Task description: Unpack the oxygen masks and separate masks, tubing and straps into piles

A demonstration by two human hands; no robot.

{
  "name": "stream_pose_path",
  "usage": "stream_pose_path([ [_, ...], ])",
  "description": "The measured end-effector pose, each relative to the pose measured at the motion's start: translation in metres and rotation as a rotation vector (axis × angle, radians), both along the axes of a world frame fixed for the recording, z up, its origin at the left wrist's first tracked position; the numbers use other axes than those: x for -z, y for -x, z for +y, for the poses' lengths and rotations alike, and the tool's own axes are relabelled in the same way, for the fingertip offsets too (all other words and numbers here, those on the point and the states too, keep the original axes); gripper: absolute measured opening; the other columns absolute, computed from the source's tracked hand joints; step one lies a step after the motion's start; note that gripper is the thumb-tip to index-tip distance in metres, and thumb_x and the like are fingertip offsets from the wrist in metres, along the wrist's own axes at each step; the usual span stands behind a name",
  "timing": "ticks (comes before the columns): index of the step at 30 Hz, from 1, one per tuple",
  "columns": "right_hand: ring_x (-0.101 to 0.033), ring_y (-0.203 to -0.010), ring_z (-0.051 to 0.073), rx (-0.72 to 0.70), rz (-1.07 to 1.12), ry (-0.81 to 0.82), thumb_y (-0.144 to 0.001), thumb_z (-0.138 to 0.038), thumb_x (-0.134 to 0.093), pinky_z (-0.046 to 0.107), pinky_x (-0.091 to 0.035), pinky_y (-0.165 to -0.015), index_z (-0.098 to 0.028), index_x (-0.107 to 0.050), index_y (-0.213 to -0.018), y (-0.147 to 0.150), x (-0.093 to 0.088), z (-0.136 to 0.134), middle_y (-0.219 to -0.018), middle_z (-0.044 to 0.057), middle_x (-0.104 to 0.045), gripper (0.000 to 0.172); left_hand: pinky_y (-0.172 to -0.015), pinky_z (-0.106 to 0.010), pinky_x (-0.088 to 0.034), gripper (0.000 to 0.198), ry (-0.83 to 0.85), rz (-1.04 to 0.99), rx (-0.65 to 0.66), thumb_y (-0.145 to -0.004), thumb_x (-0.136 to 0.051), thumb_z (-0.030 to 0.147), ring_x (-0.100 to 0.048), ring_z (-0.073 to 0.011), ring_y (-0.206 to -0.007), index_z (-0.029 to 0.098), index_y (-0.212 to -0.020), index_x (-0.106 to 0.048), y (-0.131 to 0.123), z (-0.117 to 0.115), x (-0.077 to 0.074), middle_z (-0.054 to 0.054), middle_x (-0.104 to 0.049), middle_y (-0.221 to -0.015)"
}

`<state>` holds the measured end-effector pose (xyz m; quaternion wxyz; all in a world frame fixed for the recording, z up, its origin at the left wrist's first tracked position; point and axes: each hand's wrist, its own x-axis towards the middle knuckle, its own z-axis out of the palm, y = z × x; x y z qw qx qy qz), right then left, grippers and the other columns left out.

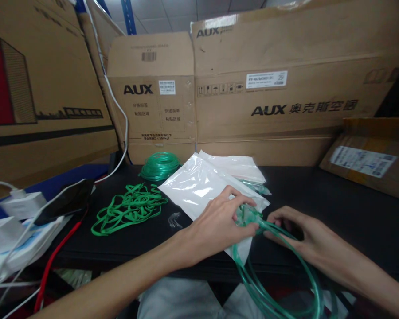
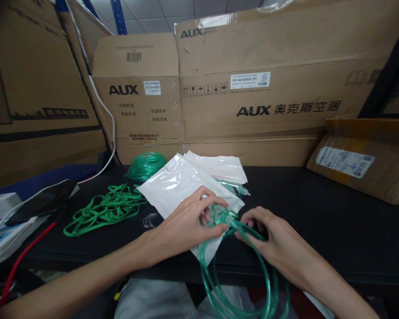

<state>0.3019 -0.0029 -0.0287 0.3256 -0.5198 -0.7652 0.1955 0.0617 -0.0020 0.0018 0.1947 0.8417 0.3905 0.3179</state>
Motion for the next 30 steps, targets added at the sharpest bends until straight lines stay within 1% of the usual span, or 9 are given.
stream_pose_path([
  [4, -0.059, -0.071, 0.021, 0.004, 0.034, 0.065, -0.069, -0.060, -0.079, 0.031, -0.046, -0.067, -0.023, -0.072, -0.074, 0.008, -0.006, 0.008, -0.074, 0.002, -0.067, 0.038, -0.086, -0.032, -0.055, 0.046, 0.012, 0.028, 0.018, -0.084, -0.074, 0.034, -0.062, -0.0140, -0.080, 0.026, -0.128, -0.066, 0.001, -0.001, -0.001, -0.004, -0.056, -0.126],
  [6, -0.060, -0.074, 0.022, -0.016, 0.054, 0.097, -0.071, -0.059, -0.078, 0.031, -0.047, -0.069, -0.022, -0.073, -0.074, 0.009, -0.008, 0.009, -0.075, 0.003, -0.068, 0.037, -0.092, -0.033, -0.055, 0.051, 0.003, 0.055, 0.046, -0.083, -0.071, 0.029, -0.064, -0.0167, -0.088, 0.026, -0.134, -0.063, 0.002, -0.002, -0.001, -0.006, -0.055, -0.129],
  [10, -0.066, -0.084, 0.025, -0.074, 0.089, 0.158, -0.080, -0.055, -0.071, 0.032, -0.051, -0.076, -0.020, -0.074, -0.082, 0.005, -0.010, 0.007, -0.083, 0.005, -0.073, 0.036, -0.103, -0.035, -0.052, 0.062, 0.003, 0.095, 0.076, -0.082, -0.066, 0.018, -0.064, -0.0217, -0.105, 0.025, -0.143, -0.055, 0.003, -0.004, -0.003, -0.008, -0.051, -0.135],
  [14, -0.068, -0.085, 0.026, -0.128, 0.107, 0.178, -0.085, -0.063, -0.065, 0.032, -0.054, -0.076, -0.019, -0.074, -0.084, -0.002, -0.013, 0.004, -0.085, 0.007, -0.075, 0.045, -0.104, -0.037, -0.053, 0.071, 0.054, 0.139, 0.079, -0.079, -0.070, 0.025, -0.065, -0.0233, -0.105, 0.025, -0.148, -0.051, 0.004, -0.003, -0.007, -0.008, -0.048, -0.133],
  [18, -0.070, -0.085, 0.028, -0.151, 0.137, 0.218, -0.083, -0.070, -0.064, 0.033, -0.057, -0.074, -0.018, -0.075, -0.086, -0.004, -0.015, 0.004, -0.085, 0.009, -0.076, 0.053, -0.102, -0.040, -0.054, 0.078, 0.101, 0.189, 0.067, -0.077, -0.073, 0.029, -0.066, -0.0242, -0.102, 0.024, -0.152, -0.049, 0.005, -0.002, -0.009, -0.010, -0.045, -0.135],
  [22, -0.069, -0.079, 0.027, -0.103, 0.169, 0.222, -0.079, -0.070, -0.069, 0.031, -0.056, -0.066, -0.018, -0.074, -0.083, -0.002, -0.011, 0.004, -0.083, 0.008, -0.075, 0.052, -0.105, -0.039, -0.052, 0.079, 0.104, 0.172, 0.087, -0.077, -0.073, 0.028, -0.066, -0.0239, -0.106, 0.024, -0.152, -0.049, 0.008, -0.003, -0.010, -0.011, -0.046, -0.136],
  [25, -0.071, -0.077, 0.027, -0.041, 0.163, 0.203, -0.080, -0.066, -0.068, 0.030, -0.055, -0.062, -0.020, -0.074, -0.086, 0.001, -0.005, 0.004, -0.086, 0.009, -0.077, 0.047, -0.104, -0.037, -0.053, 0.076, 0.115, 0.171, 0.073, -0.080, -0.072, 0.032, -0.067, -0.0212, -0.100, 0.022, -0.152, -0.050, 0.009, -0.005, -0.012, -0.011, -0.048, -0.136],
  [28, -0.074, -0.082, 0.029, 0.016, 0.115, 0.131, -0.080, -0.062, -0.068, 0.031, -0.055, -0.068, -0.021, -0.075, -0.087, 0.004, -0.001, 0.002, -0.088, 0.007, -0.079, 0.042, -0.101, -0.038, -0.055, 0.062, 0.064, 0.151, 0.015, -0.089, -0.065, 0.039, -0.068, -0.0182, -0.088, 0.021, -0.148, -0.056, 0.007, -0.005, -0.012, -0.009, -0.055, -0.133],
  [30, -0.075, -0.084, 0.029, 0.038, 0.085, 0.071, -0.079, -0.059, -0.068, 0.032, -0.054, -0.072, -0.023, -0.076, -0.085, 0.007, -0.001, 0.000, -0.086, 0.006, -0.079, 0.038, -0.101, -0.038, -0.055, 0.048, -0.022, 0.144, -0.026, -0.096, -0.058, 0.037, -0.068, -0.0182, -0.089, 0.021, -0.141, -0.064, 0.004, -0.004, -0.010, -0.007, -0.061, -0.129],
])
